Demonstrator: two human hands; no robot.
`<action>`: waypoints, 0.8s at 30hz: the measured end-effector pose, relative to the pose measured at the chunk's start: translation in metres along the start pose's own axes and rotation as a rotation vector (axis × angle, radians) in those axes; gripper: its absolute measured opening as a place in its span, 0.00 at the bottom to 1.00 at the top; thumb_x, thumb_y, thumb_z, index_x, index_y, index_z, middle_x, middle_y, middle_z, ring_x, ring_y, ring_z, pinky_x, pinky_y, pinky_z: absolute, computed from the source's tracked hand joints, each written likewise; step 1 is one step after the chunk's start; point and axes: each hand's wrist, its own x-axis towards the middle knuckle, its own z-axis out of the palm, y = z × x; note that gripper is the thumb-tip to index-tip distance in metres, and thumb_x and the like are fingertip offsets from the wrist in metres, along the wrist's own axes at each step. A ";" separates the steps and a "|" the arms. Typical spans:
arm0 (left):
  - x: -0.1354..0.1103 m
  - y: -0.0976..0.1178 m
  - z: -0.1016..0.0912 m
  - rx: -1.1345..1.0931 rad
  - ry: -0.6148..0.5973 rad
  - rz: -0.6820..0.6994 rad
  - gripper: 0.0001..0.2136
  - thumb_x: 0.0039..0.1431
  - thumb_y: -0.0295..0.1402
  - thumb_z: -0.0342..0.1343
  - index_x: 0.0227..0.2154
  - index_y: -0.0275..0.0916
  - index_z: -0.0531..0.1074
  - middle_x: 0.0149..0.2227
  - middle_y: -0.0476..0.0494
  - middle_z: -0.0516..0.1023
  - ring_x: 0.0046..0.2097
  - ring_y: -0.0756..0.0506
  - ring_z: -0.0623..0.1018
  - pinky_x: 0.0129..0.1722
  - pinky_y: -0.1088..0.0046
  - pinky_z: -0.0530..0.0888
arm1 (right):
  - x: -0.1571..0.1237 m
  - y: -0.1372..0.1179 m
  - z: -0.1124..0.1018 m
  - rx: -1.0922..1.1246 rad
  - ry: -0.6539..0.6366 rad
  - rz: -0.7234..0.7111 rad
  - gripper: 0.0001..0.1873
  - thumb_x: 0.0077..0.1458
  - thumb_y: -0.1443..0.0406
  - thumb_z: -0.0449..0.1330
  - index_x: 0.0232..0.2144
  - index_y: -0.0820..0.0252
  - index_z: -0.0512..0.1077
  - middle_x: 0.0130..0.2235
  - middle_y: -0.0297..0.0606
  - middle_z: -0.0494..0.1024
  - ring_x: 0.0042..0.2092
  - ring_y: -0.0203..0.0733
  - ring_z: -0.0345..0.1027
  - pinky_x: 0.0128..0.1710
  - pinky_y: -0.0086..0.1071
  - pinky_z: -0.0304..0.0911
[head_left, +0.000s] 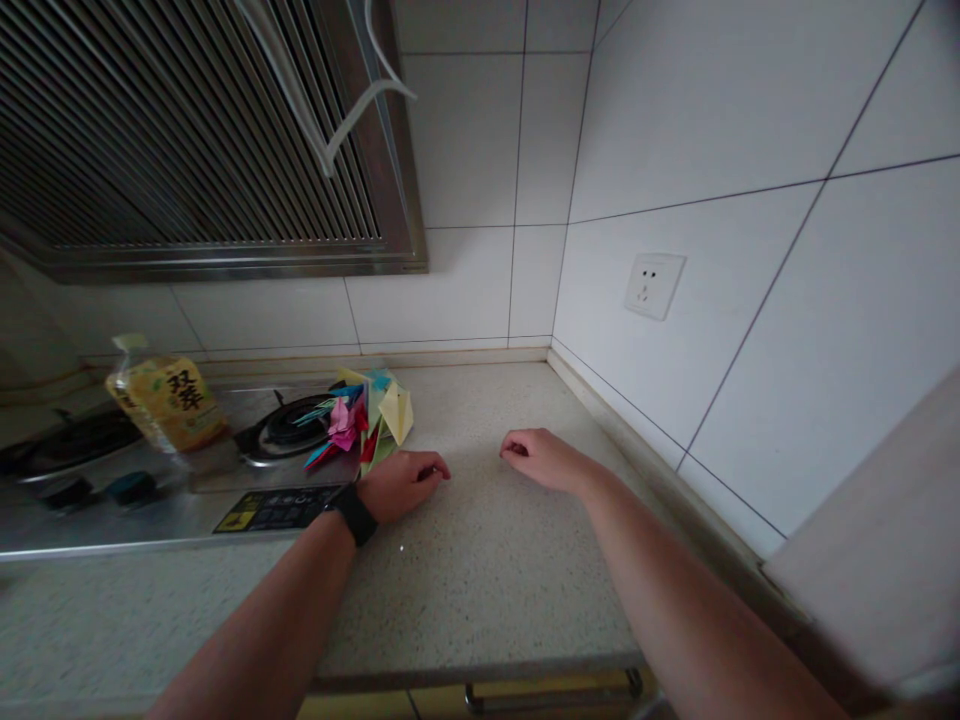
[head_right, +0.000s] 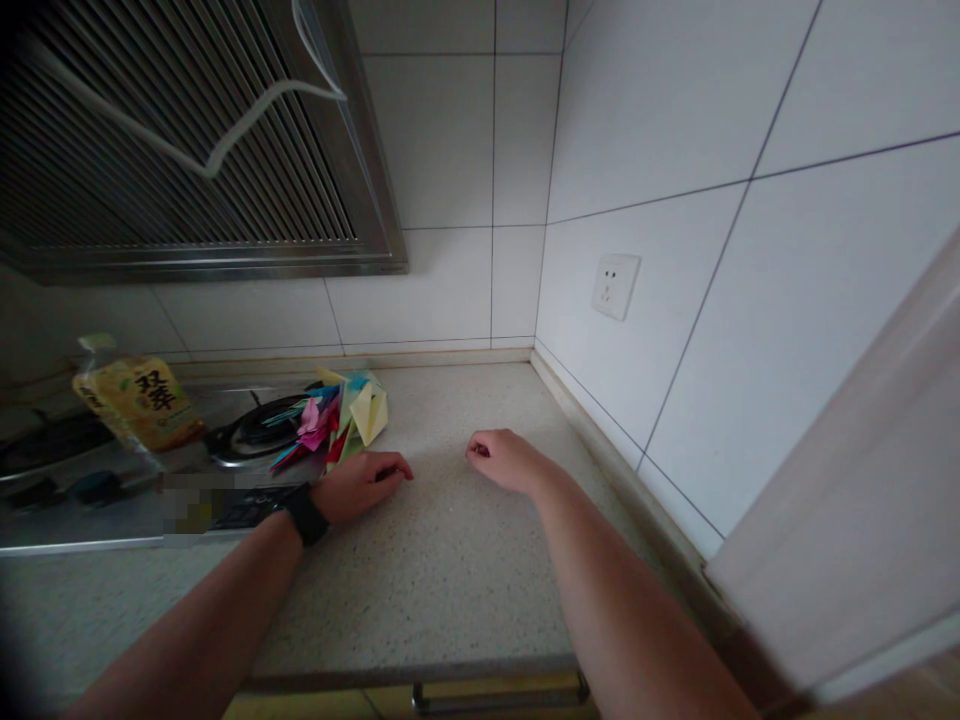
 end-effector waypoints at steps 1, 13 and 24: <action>0.000 0.000 0.000 0.000 0.002 0.001 0.12 0.59 0.40 0.43 0.38 0.48 0.71 0.23 0.54 0.66 0.25 0.55 0.64 0.25 0.77 0.57 | 0.000 0.001 0.000 -0.002 0.002 0.000 0.10 0.55 0.58 0.52 0.34 0.55 0.71 0.31 0.28 0.71 0.32 0.29 0.63 0.30 0.25 0.55; 0.000 0.000 0.001 -0.003 0.005 0.010 0.11 0.58 0.39 0.43 0.37 0.47 0.70 0.22 0.54 0.66 0.24 0.55 0.63 0.24 0.77 0.56 | -0.002 0.001 -0.001 -0.015 0.010 -0.014 0.10 0.55 0.58 0.52 0.34 0.54 0.70 0.31 0.27 0.70 0.32 0.28 0.63 0.30 0.25 0.56; 0.000 -0.002 0.001 0.011 -0.011 0.001 0.12 0.59 0.40 0.43 0.38 0.47 0.70 0.24 0.54 0.67 0.25 0.55 0.64 0.24 0.77 0.56 | -0.001 -0.001 -0.001 -0.017 0.002 -0.015 0.10 0.54 0.59 0.52 0.33 0.55 0.70 0.31 0.27 0.70 0.32 0.28 0.63 0.30 0.24 0.55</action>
